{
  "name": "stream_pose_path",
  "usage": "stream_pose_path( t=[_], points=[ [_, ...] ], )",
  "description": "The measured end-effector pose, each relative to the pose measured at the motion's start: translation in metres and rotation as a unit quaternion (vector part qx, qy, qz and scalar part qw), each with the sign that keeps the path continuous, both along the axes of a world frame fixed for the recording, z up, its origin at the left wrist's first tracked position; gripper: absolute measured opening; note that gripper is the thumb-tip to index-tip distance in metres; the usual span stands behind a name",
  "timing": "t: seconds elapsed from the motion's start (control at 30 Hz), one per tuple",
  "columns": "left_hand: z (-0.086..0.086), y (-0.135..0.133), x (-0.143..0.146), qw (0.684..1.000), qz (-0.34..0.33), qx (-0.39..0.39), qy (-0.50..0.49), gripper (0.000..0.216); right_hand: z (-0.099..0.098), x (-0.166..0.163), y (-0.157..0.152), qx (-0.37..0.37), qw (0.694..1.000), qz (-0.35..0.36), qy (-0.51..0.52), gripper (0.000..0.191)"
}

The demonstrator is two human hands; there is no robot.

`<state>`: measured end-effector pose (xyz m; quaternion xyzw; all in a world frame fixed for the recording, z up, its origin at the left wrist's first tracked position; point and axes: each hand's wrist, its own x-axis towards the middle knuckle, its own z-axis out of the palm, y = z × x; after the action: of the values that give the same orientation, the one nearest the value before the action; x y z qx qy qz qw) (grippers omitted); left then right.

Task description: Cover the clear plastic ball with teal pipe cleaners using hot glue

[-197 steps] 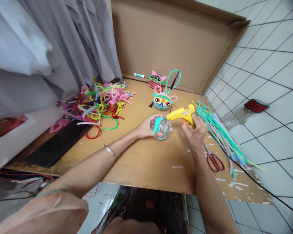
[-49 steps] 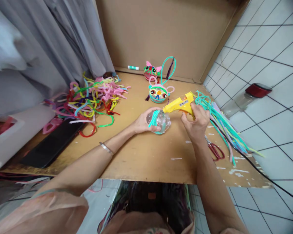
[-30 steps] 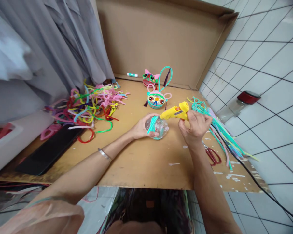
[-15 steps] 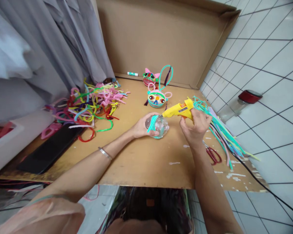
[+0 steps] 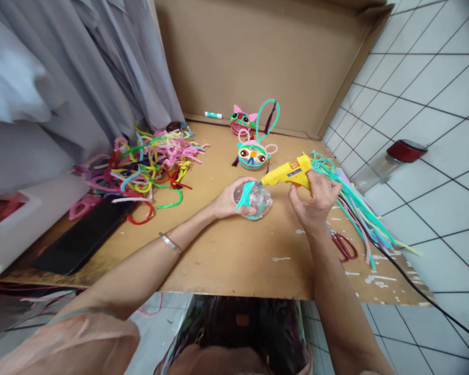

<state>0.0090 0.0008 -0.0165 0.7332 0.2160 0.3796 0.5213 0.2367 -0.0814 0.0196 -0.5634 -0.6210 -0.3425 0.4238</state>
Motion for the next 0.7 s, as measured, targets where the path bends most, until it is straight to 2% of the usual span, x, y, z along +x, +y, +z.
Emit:
stream_pose_path(
  t=[0.23,0.7],
  points=[
    [0.0012,-0.0024,0.0012,0.999,0.008,0.034,0.001,0.084,0.0017,-0.0028,-0.0008,-0.041,0.999,-0.009,0.016,0.033],
    [0.0005,-0.0011,-0.0001,0.999,0.015,0.035,0.012,0.083,0.0012,-0.0014,-0.0005,-0.026,1.0,-0.003,0.014,0.029]
  ],
)
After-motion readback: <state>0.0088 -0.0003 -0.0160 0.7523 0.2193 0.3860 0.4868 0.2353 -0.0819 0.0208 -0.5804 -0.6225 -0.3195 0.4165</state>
